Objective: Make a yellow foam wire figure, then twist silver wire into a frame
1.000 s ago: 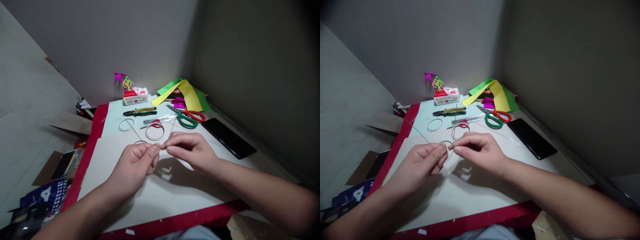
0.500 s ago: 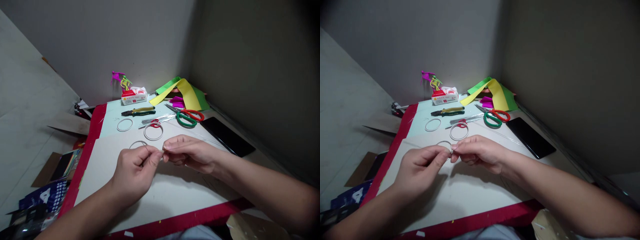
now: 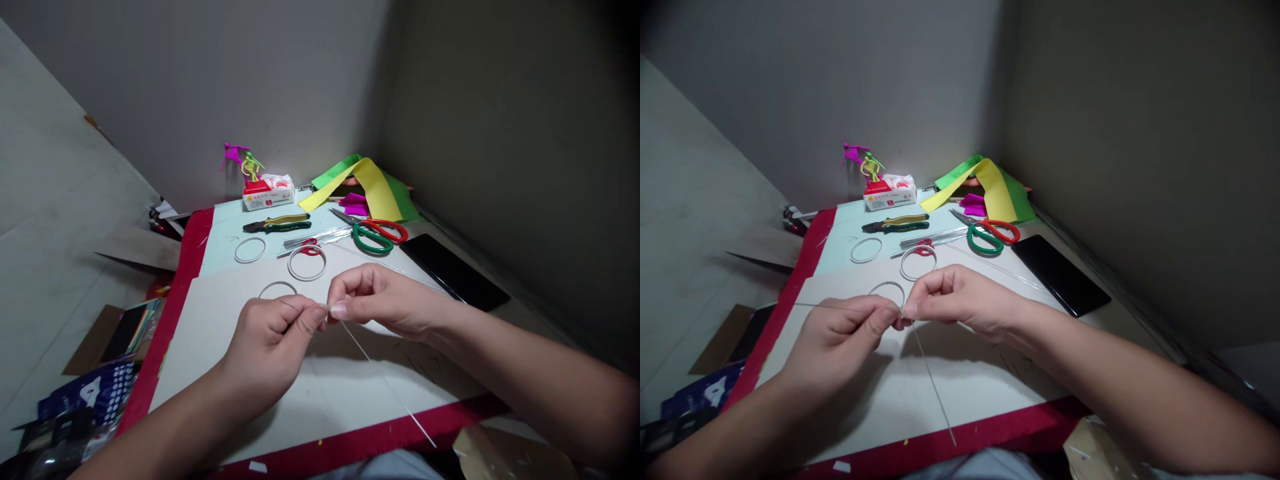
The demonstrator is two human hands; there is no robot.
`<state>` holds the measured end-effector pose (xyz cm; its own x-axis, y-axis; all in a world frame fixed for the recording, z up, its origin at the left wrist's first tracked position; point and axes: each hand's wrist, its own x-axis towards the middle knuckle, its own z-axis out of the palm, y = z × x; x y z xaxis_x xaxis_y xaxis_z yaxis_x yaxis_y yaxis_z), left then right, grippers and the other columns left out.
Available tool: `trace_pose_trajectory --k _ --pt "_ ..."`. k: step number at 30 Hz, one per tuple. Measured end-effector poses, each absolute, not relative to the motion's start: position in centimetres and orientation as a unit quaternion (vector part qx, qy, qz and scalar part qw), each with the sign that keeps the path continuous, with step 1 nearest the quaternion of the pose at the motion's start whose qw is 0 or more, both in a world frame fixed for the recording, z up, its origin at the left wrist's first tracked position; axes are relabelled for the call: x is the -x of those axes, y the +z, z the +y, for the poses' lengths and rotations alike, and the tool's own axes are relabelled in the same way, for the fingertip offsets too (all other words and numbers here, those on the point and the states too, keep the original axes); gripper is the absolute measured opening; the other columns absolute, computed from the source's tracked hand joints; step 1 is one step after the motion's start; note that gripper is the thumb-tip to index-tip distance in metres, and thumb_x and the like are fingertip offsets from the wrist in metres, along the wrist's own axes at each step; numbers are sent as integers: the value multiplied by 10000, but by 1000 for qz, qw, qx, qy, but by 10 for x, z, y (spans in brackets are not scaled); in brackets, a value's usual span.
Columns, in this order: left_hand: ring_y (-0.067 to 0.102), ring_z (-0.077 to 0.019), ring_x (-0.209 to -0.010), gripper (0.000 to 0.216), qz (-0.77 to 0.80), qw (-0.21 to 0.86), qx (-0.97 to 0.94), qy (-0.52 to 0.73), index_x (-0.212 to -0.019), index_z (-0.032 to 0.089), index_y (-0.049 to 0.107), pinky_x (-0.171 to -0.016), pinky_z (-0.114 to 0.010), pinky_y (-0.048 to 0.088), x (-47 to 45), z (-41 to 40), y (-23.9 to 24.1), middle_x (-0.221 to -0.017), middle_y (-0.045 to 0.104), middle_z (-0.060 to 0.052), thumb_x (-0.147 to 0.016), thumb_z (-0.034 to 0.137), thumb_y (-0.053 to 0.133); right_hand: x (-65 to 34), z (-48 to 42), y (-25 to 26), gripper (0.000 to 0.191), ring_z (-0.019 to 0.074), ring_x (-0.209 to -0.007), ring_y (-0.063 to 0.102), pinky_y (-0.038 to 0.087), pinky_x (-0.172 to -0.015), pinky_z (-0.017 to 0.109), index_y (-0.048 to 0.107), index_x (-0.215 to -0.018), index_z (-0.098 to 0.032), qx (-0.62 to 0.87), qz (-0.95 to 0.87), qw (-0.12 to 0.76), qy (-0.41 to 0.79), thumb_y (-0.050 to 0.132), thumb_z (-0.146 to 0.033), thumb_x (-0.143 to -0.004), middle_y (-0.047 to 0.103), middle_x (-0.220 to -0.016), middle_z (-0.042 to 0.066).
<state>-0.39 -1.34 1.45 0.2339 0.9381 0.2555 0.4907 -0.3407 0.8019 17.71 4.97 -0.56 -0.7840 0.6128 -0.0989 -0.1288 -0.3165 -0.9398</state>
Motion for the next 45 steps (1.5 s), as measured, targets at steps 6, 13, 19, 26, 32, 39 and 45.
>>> trace_pose_trajectory --k 6,13,19,26,32,39,45 --pt "378 -72 -440 296 539 377 -669 347 -569 152 580 -430 -178 324 2 -12 23 -459 449 48 -835 256 501 -179 47 -8 154 54 -568 442 326 -550 189 646 -732 -130 234 -566 248 751 762 -232 -721 610 -645 -23" --pt "314 -68 -427 304 564 447 -613 326 -559 161 542 -402 -179 246 2 -12 27 -448 370 66 -817 316 505 -176 39 -1 161 46 -469 314 249 -438 186 659 -721 -116 282 -656 284 640 735 -257 -737 426 -495 -71" --pt "306 -77 -411 341 597 481 -577 282 -580 180 509 -401 -186 244 5 -12 24 -434 344 71 -833 407 483 -175 32 -14 144 86 -518 428 297 -489 236 660 -718 -131 218 -859 410 215 580 -127 -838 544 -568 -2" --pt "277 -75 -422 375 577 506 -572 288 -600 180 503 -418 -186 237 10 -9 26 -442 344 75 -878 430 471 -171 27 -17 133 79 -510 397 293 -488 228 626 -712 -133 248 -835 451 197 593 -157 -839 505 -560 -16" --pt "289 -72 -433 374 582 503 -569 290 -623 167 536 -428 -185 247 11 -6 23 -460 362 70 -881 434 488 -170 32 -5 258 70 -509 347 257 -469 212 668 -712 -123 328 -626 299 641 620 -352 -820 462 -536 -37" --pt "315 -72 -421 383 602 484 -560 300 -583 168 512 -427 -188 268 7 -1 21 -446 380 64 -868 423 496 -172 34 -14 216 58 -478 213 128 -457 234 705 -853 -111 314 -459 247 793 643 -312 -806 331 -507 -74" --pt "273 -75 -415 366 603 493 -555 292 -612 177 509 -414 -196 231 10 -1 20 -445 364 71 -881 425 491 -170 33 -19 240 53 -499 213 120 -467 226 718 -952 -152 290 -403 269 825 716 -304 -767 348 -540 -72"
